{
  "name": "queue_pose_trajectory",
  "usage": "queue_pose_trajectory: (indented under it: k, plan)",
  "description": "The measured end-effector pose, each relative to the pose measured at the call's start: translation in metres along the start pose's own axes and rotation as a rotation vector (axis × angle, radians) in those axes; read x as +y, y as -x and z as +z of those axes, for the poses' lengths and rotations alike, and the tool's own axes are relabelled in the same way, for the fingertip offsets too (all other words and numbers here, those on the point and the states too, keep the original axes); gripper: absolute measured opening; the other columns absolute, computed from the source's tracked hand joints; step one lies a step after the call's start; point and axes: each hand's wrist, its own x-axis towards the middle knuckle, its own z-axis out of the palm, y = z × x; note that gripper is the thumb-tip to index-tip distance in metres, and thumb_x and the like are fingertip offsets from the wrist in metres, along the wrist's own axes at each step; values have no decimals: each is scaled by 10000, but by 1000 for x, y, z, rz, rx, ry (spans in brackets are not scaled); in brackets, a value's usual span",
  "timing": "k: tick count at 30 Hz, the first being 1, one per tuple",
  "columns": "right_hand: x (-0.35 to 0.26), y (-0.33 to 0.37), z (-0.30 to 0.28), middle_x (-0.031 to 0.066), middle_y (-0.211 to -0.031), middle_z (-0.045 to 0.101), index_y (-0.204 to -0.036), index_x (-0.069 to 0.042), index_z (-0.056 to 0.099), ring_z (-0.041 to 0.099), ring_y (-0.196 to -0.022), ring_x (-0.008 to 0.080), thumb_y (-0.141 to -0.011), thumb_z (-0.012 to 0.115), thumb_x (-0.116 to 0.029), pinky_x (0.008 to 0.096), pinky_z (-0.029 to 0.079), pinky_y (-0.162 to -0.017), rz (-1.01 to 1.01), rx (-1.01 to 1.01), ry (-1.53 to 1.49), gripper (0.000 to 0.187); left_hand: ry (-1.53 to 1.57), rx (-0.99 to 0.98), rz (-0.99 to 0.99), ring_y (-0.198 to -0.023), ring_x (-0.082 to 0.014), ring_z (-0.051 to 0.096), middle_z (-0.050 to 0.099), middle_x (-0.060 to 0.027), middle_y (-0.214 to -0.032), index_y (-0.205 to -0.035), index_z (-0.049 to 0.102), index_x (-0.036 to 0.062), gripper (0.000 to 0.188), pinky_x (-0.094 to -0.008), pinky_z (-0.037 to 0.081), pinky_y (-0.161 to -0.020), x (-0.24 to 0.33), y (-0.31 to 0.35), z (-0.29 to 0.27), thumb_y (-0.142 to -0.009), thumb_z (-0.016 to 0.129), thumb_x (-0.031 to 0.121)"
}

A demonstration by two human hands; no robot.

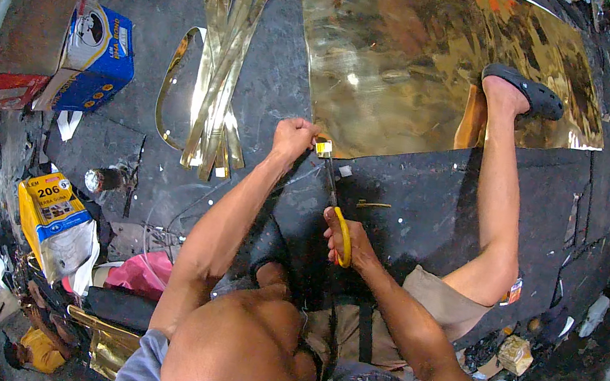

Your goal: The person sits on the floor and uses scissors to cut a large gold-colored sheet into long, narrow strips. The person repeatedly cuts strips from the sheet and places them on the floor.

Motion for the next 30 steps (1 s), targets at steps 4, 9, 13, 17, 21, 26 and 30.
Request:
queue_pose_trajectory:
  k: [4, 9, 13, 17, 21, 26, 30]
  plan:
    - [-7, 4, -1, 32, -533, 492, -693, -39, 543, 544, -417, 149, -781, 516, -736, 279, 459, -398, -5, 76, 154, 703, 32, -10, 7, -589, -118, 577, 635, -42, -693, -802, 662, 20, 101, -255, 440, -511, -11, 4, 3, -800, 631, 115]
    - [17, -7, -6, 28, -525, 492, -680, -39, 544, 535, -404, 146, -801, 521, -710, 280, 448, -386, -128, 63, 181, 682, 178, -28, -32, -533, -88, 547, 607, -30, -636, -765, 646, 18, 91, -225, 436, -479, -10, 1, 2, -802, 643, 101]
    - [1, -5, -7, 28, -517, 488, -677, -32, 547, 532, -401, 145, -806, 526, -701, 280, 443, -378, -35, 9, 95, 681, 150, -34, -26, -530, -83, 549, 595, -29, -629, -750, 636, 18, 107, -224, 436, -471, -1, 7, 0, -807, 643, 108]
    - [-12, -3, -4, 27, -512, 486, -677, -28, 549, 526, -397, 141, -798, 523, -714, 275, 443, -380, -29, 23, 50, 696, 193, -10, -75, -522, -80, 546, 588, -29, -616, -727, 619, 23, 149, -225, 435, -465, 6, 16, 3, -816, 649, 140]
    - [-13, -4, -7, 22, -509, 480, -683, -28, 552, 517, -395, 135, -784, 519, -733, 270, 441, -381, -38, 69, 126, 714, 67, -109, -88, -506, -83, 536, 580, -24, -596, -692, 584, 40, 206, -235, 427, -460, -3, 34, 9, -828, 648, 182]
    - [-15, -8, -6, 23, -499, 470, -687, -26, 548, 506, -392, 130, -781, 520, -736, 273, 438, -383, -89, 45, 86, 717, -20, -91, 19, -516, -82, 493, 570, -8, -621, -744, 597, 39, 187, -255, 398, -483, -25, 36, 12, -855, 639, 183]
    - [-19, -19, -5, 31, -507, 470, -688, -24, 540, 500, -396, 133, -797, 506, -727, 274, 436, -385, -82, 60, 106, 713, -172, -27, 116, -577, -96, 479, 552, 0, -631, -752, 600, 26, 197, -289, 402, -541, -32, 34, 14, -849, 630, 195]
